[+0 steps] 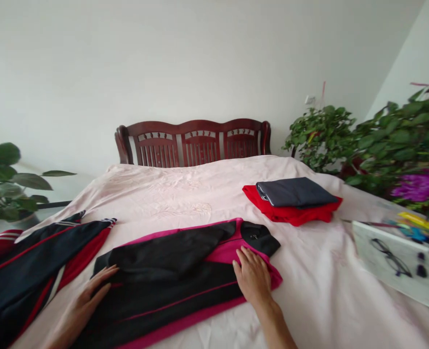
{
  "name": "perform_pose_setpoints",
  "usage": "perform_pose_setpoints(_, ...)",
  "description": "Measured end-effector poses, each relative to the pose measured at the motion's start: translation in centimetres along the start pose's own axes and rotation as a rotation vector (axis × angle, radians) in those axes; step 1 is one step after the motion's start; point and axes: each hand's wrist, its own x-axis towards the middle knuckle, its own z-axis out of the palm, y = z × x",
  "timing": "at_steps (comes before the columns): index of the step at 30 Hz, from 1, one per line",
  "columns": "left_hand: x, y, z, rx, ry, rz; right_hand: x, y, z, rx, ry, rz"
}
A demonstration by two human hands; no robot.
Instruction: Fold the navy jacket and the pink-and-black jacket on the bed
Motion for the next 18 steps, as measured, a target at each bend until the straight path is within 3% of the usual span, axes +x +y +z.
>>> perform_pose_setpoints(4, 0.0, 0.9, -0.6, -0.062, -0.043, -0.012, 0.1, 2.0, -0.7, 0.201, 0.050, 0.138)
perform_pose_setpoints(9, -1.4, 2.6, -3.2, -0.269, -0.136, -0.132, -0.1, 4.0, -1.9, 0.375, 0.244, 0.439)
perform_pose_setpoints(11, -2.1, 2.9, -4.2, -0.441, -0.086, -0.222, -0.2, 4.6, -2.4, 0.322, 0.297, 0.476)
perform_pose_setpoints(14, -2.7, 2.8, -5.0, -0.620, 0.029, -0.324, -0.2, 5.1, -3.2, 0.201, 0.249, 0.533)
perform_pose_setpoints(18, -2.7, 1.2, -5.3, -0.545, 0.272, -0.406, -0.1, 5.0, -3.9, 0.171, 0.113, 0.634)
